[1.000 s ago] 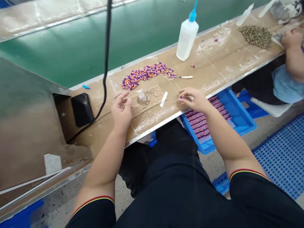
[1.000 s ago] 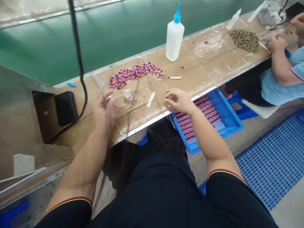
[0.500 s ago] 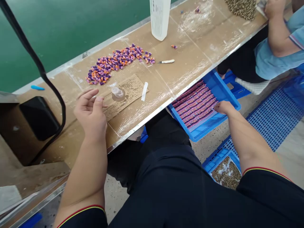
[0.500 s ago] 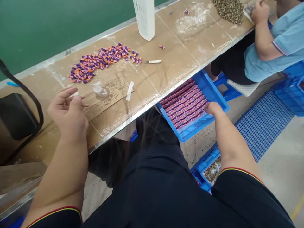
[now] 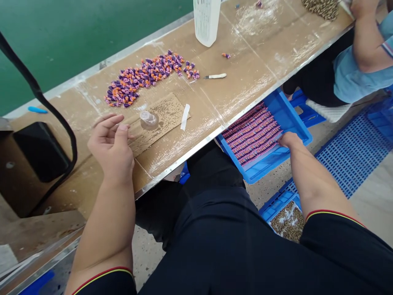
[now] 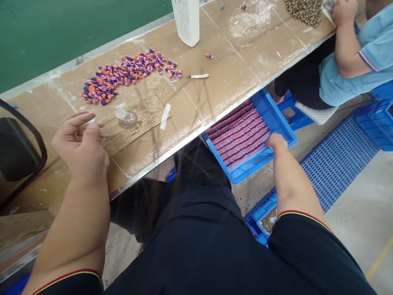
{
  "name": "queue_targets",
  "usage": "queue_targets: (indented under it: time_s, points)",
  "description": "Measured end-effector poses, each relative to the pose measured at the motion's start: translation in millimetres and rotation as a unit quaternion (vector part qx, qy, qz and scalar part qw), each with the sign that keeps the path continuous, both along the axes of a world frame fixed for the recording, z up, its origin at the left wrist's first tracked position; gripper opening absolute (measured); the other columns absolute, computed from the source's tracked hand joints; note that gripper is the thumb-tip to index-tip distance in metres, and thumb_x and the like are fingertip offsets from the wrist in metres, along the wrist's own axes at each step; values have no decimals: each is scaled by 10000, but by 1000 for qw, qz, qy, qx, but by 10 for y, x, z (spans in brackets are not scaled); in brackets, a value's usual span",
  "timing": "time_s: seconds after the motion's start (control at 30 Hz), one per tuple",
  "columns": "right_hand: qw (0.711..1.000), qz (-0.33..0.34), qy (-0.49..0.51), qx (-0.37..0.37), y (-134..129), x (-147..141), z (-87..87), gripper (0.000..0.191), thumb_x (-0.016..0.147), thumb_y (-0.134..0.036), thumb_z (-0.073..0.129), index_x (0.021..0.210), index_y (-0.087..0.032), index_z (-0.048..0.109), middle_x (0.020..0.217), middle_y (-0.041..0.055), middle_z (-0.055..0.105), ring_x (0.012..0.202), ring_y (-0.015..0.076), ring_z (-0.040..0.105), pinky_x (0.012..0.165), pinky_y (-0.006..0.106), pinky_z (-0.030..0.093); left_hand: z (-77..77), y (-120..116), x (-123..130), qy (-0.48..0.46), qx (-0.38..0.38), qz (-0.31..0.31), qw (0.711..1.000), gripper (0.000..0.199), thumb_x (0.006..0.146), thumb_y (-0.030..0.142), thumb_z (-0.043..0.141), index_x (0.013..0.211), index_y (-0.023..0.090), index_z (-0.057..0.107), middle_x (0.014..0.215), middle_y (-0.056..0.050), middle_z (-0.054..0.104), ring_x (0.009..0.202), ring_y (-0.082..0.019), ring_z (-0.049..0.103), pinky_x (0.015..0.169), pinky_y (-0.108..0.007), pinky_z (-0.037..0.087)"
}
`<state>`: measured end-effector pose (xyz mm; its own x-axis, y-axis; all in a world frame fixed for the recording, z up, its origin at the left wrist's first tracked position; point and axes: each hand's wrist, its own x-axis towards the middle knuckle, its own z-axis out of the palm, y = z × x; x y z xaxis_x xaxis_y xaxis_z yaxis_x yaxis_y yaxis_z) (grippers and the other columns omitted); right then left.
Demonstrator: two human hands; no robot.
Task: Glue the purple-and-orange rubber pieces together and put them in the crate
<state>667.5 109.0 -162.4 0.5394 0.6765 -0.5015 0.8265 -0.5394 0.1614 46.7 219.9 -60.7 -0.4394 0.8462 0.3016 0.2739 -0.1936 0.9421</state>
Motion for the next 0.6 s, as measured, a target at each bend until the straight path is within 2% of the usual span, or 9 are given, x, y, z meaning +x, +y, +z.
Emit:
queue_targets:
  time_s: [0.07, 0.17, 0.33, 0.6]
  points:
    - [999, -26, -26, -38, 37, -35, -10, 303, 872, -183, 816, 1129, -37, 882, 1113, 304, 832, 1180, 470, 824, 935, 495, 682, -6, -4, -8, -9, 8, -2, 1000, 271, 749, 238, 788, 1000, 137, 800, 1218, -106, 754, 785, -122, 656, 565, -227, 525]
    - [997, -36, -41, -62, 74, -69, -28, 357, 896, -190, 769, 1202, -41, 879, 1178, 299, 837, 1232, 442, 818, 963, 461, 680, 4, -5, -9, 4, -2, 5, 1000, 257, 753, 223, 773, 993, 134, 792, 1211, -105, 754, 787, -124, 658, 565, -235, 532]
    - [996, -34, -48, -66, 74, -70, -63, 376, 898, -229, 803, 1245, -110, 886, 1145, 246, 854, 1239, 420, 815, 980, 442, 677, 41, -8, 4, 27, -21, 10, 999, 271, 757, 276, 764, 996, 151, 786, 1212, -95, 753, 793, -123, 651, 574, -239, 549]
    - [996, -40, -53, -57, 62, -102, -53, 417, 951, -229, 752, 1318, -69, 871, 1328, 317, 824, 1236, 430, 823, 1013, 483, 699, 9, -24, -9, 6, 3, -11, 1000, 273, 755, 256, 790, 996, 128, 793, 1219, -123, 741, 795, -125, 646, 567, -229, 532]
